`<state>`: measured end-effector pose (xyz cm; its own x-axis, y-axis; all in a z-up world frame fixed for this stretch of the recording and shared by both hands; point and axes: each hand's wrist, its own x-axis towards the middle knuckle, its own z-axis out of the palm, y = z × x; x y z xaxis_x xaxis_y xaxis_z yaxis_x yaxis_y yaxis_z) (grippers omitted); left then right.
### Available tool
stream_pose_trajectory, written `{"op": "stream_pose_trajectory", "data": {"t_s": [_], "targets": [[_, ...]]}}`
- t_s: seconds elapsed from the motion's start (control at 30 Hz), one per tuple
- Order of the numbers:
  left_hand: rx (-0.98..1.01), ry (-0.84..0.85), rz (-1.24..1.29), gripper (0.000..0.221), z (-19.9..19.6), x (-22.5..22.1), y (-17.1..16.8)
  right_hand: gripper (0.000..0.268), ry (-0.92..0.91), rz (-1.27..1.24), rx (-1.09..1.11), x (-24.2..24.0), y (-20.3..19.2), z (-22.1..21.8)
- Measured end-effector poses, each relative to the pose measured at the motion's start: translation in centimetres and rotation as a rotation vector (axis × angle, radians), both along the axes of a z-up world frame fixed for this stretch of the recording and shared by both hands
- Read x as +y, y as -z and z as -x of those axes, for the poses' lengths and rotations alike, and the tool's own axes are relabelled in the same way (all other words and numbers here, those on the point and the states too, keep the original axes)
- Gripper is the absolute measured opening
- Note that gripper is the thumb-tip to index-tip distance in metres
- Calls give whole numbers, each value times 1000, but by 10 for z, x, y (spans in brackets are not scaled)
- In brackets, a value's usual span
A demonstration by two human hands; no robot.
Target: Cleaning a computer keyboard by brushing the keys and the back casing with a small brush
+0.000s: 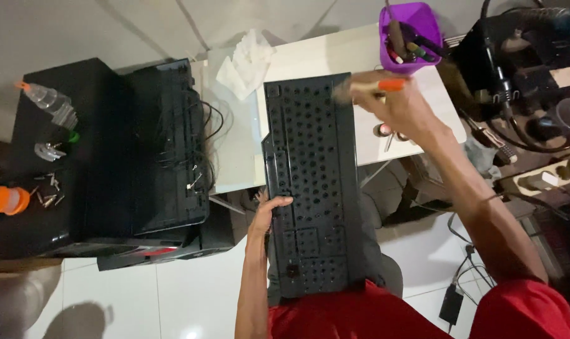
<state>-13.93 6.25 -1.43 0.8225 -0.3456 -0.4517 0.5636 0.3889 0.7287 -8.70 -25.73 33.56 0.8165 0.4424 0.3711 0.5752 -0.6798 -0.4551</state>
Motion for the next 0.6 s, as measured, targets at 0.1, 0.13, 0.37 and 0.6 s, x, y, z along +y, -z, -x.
{"op": "stream_pose_trajectory", "data": {"t_s": [0.1, 0.13, 0.37, 0.6], "targets": [[-128, -63, -312, 40, 14, -3, -40, 21, -31, -15, -348, -5, 1, -8], [-163, 7, -242, 40, 12, 5, -34, 21, -17, -76, -101, -2, -2, 1], [-238, 13, -31, 82, 9, 11, 23, 21, 4, 137, 117, 2, 11, 0], [-210, -38, -57, 83, 25, -7, 5, 20, 24, -152, -97, -19, 30, -28]]}}
